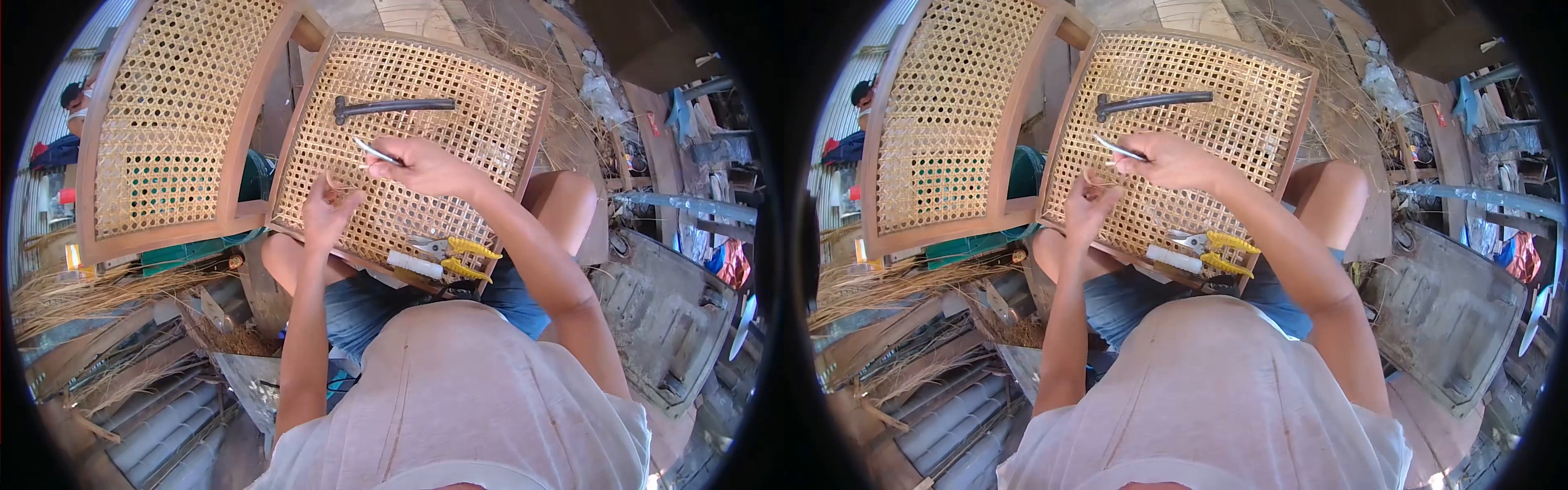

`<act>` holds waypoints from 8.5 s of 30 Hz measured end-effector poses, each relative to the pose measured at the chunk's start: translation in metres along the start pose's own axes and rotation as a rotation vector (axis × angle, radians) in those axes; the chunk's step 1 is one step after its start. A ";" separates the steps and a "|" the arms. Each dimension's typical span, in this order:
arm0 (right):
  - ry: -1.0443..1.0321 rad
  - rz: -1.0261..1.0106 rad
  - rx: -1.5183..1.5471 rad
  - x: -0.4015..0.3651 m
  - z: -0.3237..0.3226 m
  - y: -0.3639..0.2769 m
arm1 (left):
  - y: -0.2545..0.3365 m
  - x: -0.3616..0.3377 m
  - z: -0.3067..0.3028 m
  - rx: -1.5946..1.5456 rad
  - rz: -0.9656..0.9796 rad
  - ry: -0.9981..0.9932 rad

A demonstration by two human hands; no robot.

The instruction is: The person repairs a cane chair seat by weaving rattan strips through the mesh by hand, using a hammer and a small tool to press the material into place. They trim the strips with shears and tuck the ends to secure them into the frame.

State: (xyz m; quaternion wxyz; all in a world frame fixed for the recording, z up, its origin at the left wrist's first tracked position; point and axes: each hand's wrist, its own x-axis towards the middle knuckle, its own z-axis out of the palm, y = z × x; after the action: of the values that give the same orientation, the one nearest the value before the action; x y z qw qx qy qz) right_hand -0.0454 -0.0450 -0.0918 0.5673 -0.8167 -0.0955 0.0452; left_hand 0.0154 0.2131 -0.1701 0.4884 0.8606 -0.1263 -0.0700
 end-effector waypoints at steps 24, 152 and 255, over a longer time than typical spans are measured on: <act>0.009 0.277 -0.970 -0.050 -0.095 0.058 | -0.033 -0.009 0.023 0.313 0.454 0.066; -0.193 0.470 -0.976 0.008 0.021 -0.015 | 0.047 0.058 0.027 0.162 0.028 -0.233; -0.543 0.201 -1.023 0.096 0.115 -0.019 | 0.023 0.021 0.169 0.050 0.717 0.010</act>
State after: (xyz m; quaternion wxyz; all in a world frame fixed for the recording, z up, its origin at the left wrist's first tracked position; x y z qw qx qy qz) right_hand 0.0255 0.0874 -0.1109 0.0491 -0.9509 -0.1691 0.2545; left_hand -0.0092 0.0569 -0.2368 0.4615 0.7736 -0.4192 0.1131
